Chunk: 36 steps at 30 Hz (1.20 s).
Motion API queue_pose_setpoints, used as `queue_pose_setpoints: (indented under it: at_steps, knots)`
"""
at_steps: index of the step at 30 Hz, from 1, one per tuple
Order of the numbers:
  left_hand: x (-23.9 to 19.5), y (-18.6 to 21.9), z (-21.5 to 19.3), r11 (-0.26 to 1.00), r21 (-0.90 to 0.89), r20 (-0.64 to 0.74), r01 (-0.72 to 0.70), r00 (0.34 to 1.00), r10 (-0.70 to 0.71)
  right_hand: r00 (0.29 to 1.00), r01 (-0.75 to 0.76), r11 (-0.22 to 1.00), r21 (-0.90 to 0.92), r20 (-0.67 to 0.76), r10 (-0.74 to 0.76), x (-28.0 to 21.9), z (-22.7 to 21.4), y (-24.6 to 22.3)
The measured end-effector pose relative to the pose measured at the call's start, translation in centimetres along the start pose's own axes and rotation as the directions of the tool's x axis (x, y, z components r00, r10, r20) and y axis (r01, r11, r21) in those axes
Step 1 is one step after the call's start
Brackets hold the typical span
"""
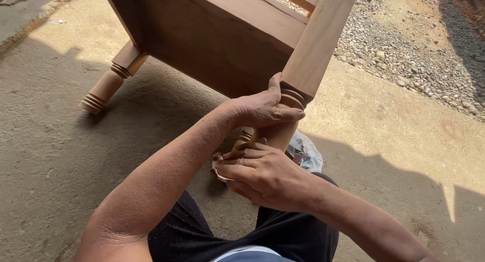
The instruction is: The person sits on the ground and sands the legs and frame of a wooden chair using a piece of sandpaper. They work on the turned details of the legs and the flat surfaces of the chair's frame.
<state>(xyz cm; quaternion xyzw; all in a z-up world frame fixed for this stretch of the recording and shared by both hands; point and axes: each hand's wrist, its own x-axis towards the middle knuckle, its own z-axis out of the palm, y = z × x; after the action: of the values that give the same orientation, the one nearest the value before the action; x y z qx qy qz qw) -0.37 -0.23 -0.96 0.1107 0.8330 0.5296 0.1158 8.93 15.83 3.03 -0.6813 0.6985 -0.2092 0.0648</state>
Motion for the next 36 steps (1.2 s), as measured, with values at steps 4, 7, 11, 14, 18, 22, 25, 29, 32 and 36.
queue_pose_setpoints:
  at_steps: [4,7,11,14,18,22,25,29,32,36]
  knots:
    - [-0.8,-0.1,0.1,0.989,-0.13,-0.001,-0.073,0.997,0.074,0.954,0.038,0.992,-0.117,-0.291,-0.071,-6.2,1.0,-1.4]
    - [-0.1,-0.7,0.1,0.996,-0.071,0.017,-0.05,0.999,0.051,0.939,-0.156,0.984,-0.087,-0.322,0.12,-10.6,1.6,-1.8]
    - [0.2,-1.1,0.4,0.996,-0.022,0.022,-0.084,0.996,0.085,0.903,-0.128,0.954,-0.27,-0.43,-0.001,-8.5,1.9,-2.5]
    - [-0.3,-0.8,0.5,0.991,-0.113,-0.007,-0.077,0.997,0.077,0.959,-0.01,0.966,-0.259,-0.277,-0.065,-3.0,2.2,-2.7]
    - [-0.8,-0.4,0.6,0.99,-0.124,-0.02,-0.07,0.997,0.068,0.986,0.019,0.976,-0.218,-0.159,-0.054,-2.1,1.9,-2.0]
    - [-0.4,-0.8,0.6,0.983,-0.17,-0.025,-0.076,0.997,0.073,0.953,0.023,0.989,-0.146,-0.296,-0.066,-7.1,3.6,-1.5]
    - [-0.5,-0.7,0.7,0.994,-0.083,-0.033,-0.069,0.997,0.066,0.949,-0.011,0.992,-0.126,-0.314,-0.029,-5.2,3.2,-1.7]
    - [-0.3,-0.6,1.0,0.975,-0.222,0.0,-0.031,1.0,0.031,0.964,0.0,0.992,-0.128,-0.262,-0.034,-2.2,2.7,-1.7]
    - [-0.1,-1.5,1.5,0.992,-0.081,-0.045,-0.1,0.994,0.097,0.953,0.015,0.992,-0.122,-0.3,-0.051,-5.1,3.3,-2.0]
    - [-1.0,-0.2,0.8,0.98,-0.197,-0.026,-0.04,0.999,0.036,0.897,-0.089,0.99,-0.106,-0.441,0.034,-11.3,4.2,-2.5]
